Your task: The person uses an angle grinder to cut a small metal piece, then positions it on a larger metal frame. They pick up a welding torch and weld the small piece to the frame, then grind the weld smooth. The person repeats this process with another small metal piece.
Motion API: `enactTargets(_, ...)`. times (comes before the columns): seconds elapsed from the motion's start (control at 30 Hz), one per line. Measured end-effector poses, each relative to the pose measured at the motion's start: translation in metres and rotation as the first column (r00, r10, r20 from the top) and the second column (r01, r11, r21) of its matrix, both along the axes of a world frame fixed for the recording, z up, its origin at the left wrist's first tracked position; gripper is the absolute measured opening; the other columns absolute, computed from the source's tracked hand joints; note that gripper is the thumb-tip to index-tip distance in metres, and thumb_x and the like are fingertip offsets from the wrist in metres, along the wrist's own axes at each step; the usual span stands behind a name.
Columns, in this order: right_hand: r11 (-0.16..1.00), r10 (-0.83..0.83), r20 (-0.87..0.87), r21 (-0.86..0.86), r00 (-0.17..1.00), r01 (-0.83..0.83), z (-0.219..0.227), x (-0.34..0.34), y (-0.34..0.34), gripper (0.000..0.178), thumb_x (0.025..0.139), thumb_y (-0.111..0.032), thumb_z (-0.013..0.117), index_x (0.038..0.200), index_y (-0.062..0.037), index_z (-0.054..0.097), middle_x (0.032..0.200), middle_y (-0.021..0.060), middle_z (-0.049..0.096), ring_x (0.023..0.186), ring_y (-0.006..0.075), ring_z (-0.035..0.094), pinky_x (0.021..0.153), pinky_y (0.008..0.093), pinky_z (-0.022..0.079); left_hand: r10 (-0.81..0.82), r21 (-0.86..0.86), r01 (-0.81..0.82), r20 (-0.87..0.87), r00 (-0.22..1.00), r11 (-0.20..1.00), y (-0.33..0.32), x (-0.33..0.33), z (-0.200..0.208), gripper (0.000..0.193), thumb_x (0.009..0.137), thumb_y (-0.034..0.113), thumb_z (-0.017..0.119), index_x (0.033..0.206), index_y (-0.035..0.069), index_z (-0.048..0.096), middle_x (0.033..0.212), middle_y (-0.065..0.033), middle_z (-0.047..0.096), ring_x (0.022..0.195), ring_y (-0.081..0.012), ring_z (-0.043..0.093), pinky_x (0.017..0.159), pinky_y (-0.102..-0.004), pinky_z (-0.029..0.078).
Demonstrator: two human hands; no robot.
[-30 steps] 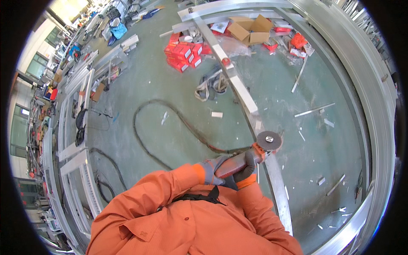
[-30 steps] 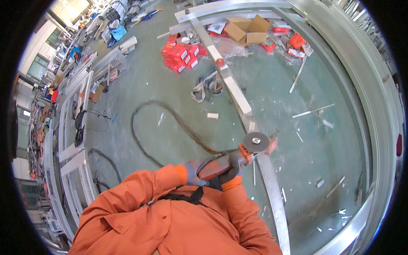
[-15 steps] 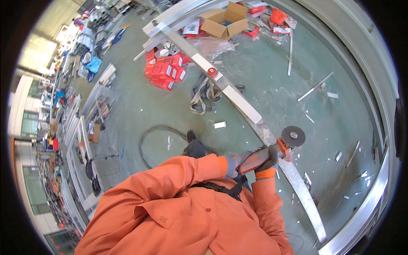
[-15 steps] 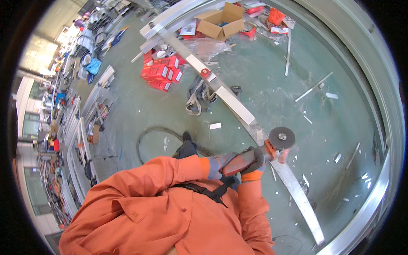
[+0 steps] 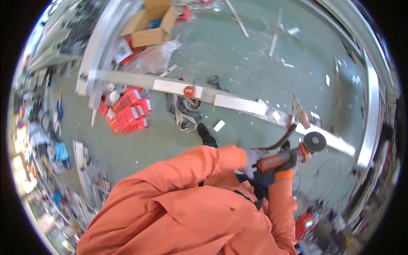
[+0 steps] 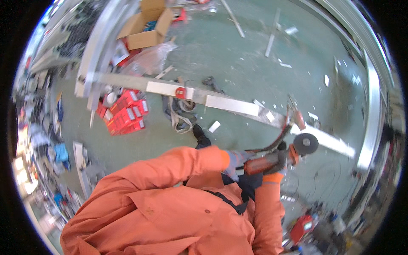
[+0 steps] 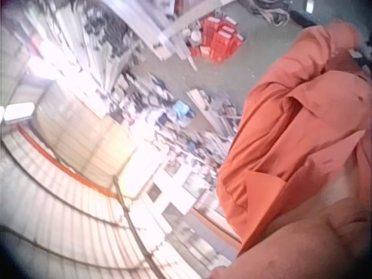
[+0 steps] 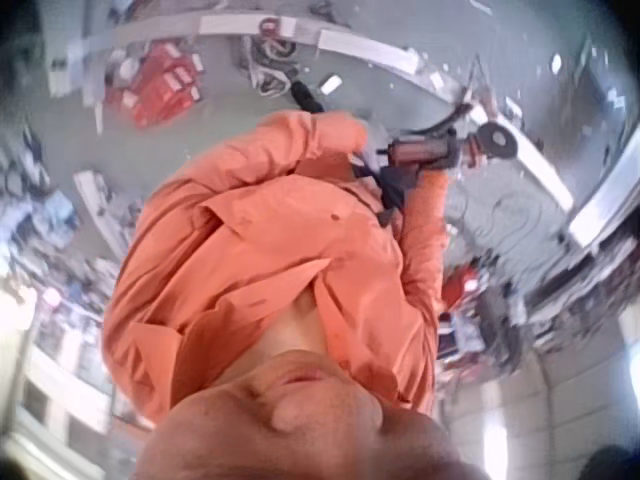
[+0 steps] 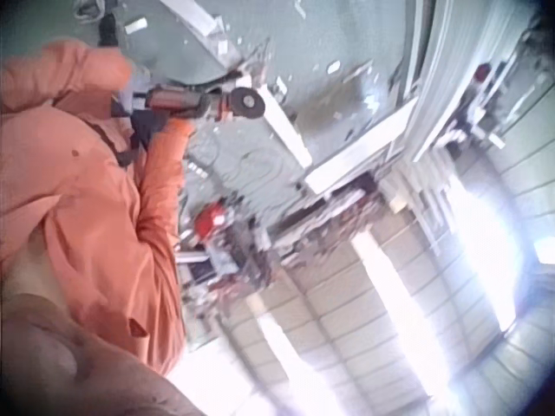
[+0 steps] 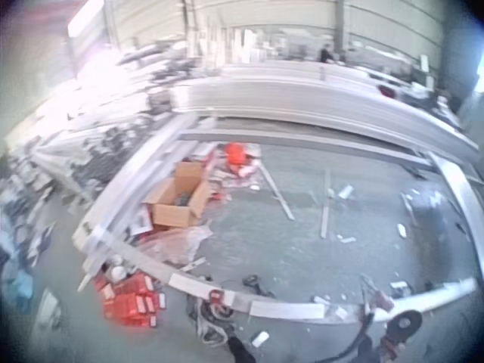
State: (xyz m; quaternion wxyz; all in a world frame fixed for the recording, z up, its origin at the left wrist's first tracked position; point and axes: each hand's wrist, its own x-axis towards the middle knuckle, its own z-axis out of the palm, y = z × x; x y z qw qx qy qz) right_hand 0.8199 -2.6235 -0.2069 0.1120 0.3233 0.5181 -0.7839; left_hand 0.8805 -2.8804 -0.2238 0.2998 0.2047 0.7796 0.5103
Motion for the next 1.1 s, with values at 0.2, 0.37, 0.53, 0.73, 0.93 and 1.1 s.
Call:
enactTargets(0.2, 0.956, -0.237, -0.059, 0.164, 0.970, 0.243, -0.004, 0.024, -0.011, 0.031, 0.086, -0.027, 0.083, 0.105, -0.0059, 0.070, 0.093, 0.0075, 0.070, 0.086, 0.0271, 0.069, 0.086, 0.0428, 0.059, -0.041, -0.590, 0.178, 0.238, 0.970, 0.788, -0.158, -0.026, 0.017, 0.095, 0.076, 0.051, 0.083, 0.153, 0.005, 0.053, 0.157, -0.0234, 0.052, 0.140, -0.0426, 0.056, 0.116, -0.0508, 0.049)
enactTargets(0.37, 0.940, -0.333, 0.069, 0.098, 0.940, 0.326, -0.030, 0.025, 0.003, 0.025, 0.086, -0.022, 0.084, 0.102, -0.0074, 0.072, 0.094, 0.0063, 0.071, 0.087, 0.0260, 0.068, 0.085, 0.0410, 0.057, 0.142, -0.744, -0.016, 0.107, 0.984, 0.668, -0.218, -0.010, -0.069, 0.105, 0.080, 0.054, 0.084, 0.161, 0.005, 0.041, 0.161, -0.0242, 0.046, 0.148, -0.0457, 0.048, 0.122, -0.0514, 0.043)
enactTargets(0.53, 0.879, -0.447, 0.017, 0.191, 0.894, 0.436, -0.039, 0.046, -0.013, 0.035, 0.083, -0.007, 0.084, 0.113, -0.0039, 0.066, 0.096, 0.0085, 0.070, 0.083, 0.0270, 0.070, 0.080, 0.0411, 0.060, 0.121, -0.827, 0.023, 0.109, 0.987, 0.562, -0.182, -0.065, -0.053, 0.111, 0.081, 0.055, 0.085, 0.166, 0.007, 0.032, 0.168, -0.0232, 0.039, 0.156, -0.0446, 0.039, 0.127, -0.0529, 0.036)
enactTargets(0.73, 0.877, -0.417, 0.126, 0.315, 0.900, 0.362, -0.107, 0.097, 0.031, 0.048, 0.079, -0.004, 0.087, 0.122, -0.0028, 0.065, 0.097, 0.0087, 0.070, 0.085, 0.0271, 0.073, 0.078, 0.0422, 0.063, 0.052, -0.889, 0.080, 0.116, 0.992, 0.451, -0.081, -0.157, -0.118, 0.118, 0.081, 0.053, 0.087, 0.171, 0.010, 0.025, 0.173, -0.0194, 0.033, 0.160, -0.0411, 0.033, 0.128, -0.0519, 0.036)
enactTargets(0.93, 0.865, -0.415, 0.287, 0.419, 0.863, 0.277, -0.169, 0.171, 0.084, 0.057, 0.078, -0.001, 0.086, 0.129, -0.0027, 0.062, 0.104, 0.0120, 0.071, 0.083, 0.0285, 0.074, 0.080, 0.0415, 0.063, -0.027, -0.931, 0.044, 0.036, 0.999, 0.363, 0.030, -0.219, -0.212, 0.121, 0.082, 0.058, 0.086, 0.173, 0.011, 0.021, 0.177, -0.0142, 0.029, 0.161, -0.0403, 0.031, 0.128, -0.0521, 0.037)
enactTargets(1.1, 0.851, -0.457, 0.309, 0.423, 0.834, 0.310, -0.175, 0.213, 0.102, 0.069, 0.075, -0.001, 0.087, 0.138, -0.0055, 0.058, 0.110, 0.0102, 0.070, 0.094, 0.0281, 0.072, 0.086, 0.0437, 0.062, -0.109, -0.943, -0.007, -0.046, 0.993, 0.334, 0.064, -0.245, -0.262, 0.114, 0.082, 0.058, 0.085, 0.170, 0.010, 0.031, 0.173, -0.0139, 0.036, 0.160, -0.0391, 0.034, 0.126, -0.0511, 0.039)
